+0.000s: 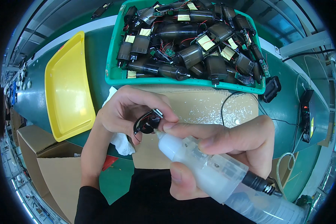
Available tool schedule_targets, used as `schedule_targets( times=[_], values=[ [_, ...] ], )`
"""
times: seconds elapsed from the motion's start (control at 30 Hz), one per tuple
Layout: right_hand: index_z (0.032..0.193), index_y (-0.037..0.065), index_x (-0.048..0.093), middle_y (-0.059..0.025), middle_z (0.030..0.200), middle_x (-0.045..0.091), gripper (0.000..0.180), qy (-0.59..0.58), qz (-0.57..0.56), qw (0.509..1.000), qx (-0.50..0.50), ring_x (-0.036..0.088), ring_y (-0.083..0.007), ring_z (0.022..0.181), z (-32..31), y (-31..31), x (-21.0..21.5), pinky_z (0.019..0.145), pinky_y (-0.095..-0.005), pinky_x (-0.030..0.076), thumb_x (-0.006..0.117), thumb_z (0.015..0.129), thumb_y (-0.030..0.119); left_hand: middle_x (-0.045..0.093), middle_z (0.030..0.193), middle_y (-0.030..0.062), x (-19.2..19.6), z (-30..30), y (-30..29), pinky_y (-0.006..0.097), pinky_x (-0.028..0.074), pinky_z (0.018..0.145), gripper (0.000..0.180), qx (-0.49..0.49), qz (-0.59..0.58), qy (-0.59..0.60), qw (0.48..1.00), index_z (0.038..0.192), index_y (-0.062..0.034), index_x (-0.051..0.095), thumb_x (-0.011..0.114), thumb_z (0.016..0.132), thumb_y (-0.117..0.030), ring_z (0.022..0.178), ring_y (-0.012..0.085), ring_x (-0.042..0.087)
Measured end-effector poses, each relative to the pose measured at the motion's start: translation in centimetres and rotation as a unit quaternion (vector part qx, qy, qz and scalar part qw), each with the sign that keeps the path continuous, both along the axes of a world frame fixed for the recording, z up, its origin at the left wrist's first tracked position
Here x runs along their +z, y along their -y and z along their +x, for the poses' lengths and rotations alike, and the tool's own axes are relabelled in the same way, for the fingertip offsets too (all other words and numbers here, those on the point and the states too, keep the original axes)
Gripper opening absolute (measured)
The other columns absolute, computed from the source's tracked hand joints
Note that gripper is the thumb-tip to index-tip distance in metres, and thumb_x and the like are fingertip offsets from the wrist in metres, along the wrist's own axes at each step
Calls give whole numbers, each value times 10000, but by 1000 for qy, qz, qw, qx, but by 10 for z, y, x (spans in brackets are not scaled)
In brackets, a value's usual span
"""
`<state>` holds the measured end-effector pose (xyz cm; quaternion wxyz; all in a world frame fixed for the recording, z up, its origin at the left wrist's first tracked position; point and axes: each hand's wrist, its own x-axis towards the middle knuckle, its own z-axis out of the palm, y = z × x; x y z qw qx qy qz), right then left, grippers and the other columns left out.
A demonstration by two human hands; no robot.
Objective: The person repeatedly picks up small black electronic components from a green tray, applies a clear liquid from a syringe-like dispenser into the open end of each component, and places the treated items into a yellow tray. The person performs this one-at-a-time process continuously throughout the clip.
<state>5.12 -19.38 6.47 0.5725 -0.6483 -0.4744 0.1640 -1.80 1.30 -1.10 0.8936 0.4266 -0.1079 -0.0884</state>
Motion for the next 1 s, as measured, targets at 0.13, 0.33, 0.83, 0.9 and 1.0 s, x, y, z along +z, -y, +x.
schedule_targets(
  times=[0.13, 0.33, 0.83, 0.9, 1.0],
  values=[
    [942, 16, 215, -291, 915, 621, 493, 5, 6, 1000, -8, 674, -337, 824, -2, -1, -2, 756, -350, 570, 668, 796, 146, 617, 1045, 206, -1, 0, 0, 303, 499, 772, 674, 2, -3, 9, 1000, 1107, 154, 572, 864, 556, -100, 896, 217, 619],
    [942, 23, 225, -291, 889, 627, 503, -36, -3, 999, -23, 676, -336, 808, -3, 1, 2, 745, -346, 570, 680, 797, 181, 618, 1041, 203, -1, 0, -1, 306, 502, 769, 681, -7, 16, 25, 1000, 1104, 156, 573, 867, 554, -117, 893, 217, 619],
    [942, 61, 260, -239, 839, 652, 562, -70, 28, 986, -148, 680, -272, 727, -20, -11, -3, 679, -318, 569, 716, 785, 351, 616, 1030, 185, -3, -1, 1, 301, 494, 740, 692, 18, -1, 35, 999, 1142, 141, 556, 858, 604, -171, 864, 199, 605],
    [939, 68, 267, -231, 818, 654, 573, -85, 48, 981, -168, 677, -265, 714, -23, -13, -6, 666, -315, 566, 718, 781, 383, 608, 1013, 164, -2, -6, -1, 293, 490, 733, 670, 34, -15, 45, 998, 1153, 130, 553, 842, 649, -202, 865, 186, 591],
    [939, 64, 299, -214, 792, 656, 530, -94, 60, 976, -187, 675, -255, 741, -20, -6, -8, 688, -314, 556, 716, 784, 352, 580, 978, 119, 16, -6, -16, 275, 474, 714, 605, 133, 222, 141, 956, 1180, 77, 566, 796, 702, -213, 863, 167, 562]
  ],
)
